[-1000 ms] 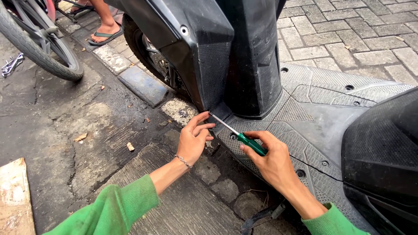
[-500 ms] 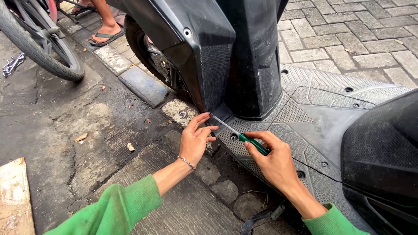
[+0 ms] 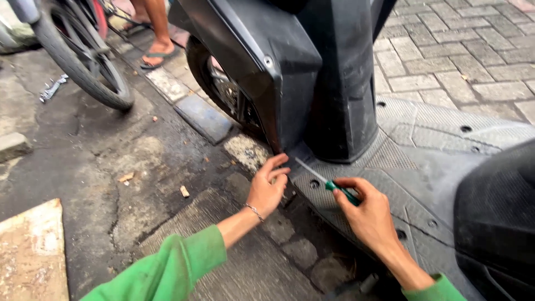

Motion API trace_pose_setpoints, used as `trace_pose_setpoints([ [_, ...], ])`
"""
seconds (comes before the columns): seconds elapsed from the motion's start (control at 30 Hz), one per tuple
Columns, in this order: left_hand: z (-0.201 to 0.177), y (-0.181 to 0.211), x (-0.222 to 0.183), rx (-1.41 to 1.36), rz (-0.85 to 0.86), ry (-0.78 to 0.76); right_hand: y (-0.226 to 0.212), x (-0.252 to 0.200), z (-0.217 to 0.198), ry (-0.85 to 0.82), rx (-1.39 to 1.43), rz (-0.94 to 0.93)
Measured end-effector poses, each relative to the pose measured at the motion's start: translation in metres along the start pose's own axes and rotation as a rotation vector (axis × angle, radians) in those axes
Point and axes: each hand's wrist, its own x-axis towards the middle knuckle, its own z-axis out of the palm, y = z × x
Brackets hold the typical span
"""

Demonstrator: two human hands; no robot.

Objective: The person is using a screwdriver to remove screws from the front fairing of a motorcycle.

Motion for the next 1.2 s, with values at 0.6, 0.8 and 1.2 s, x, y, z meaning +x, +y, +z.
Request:
trace_pose_setpoints([
  [0.6,-0.033,-0.194,-0.054,1.599,0.128,-1.125,0.012,0.003,0.000,0.031,0.336,0.084],
  [0.8,0.069,-0.181,-0.149,1.398,0.535,-1.659,0.010,0.015,0.005,0.046,0.459,0.261],
  [1.2,0.299,-0.305,-0.181,1.745,0.534,-0.864,0.013,0.022,0.004,0.020,0.485,0.300],
])
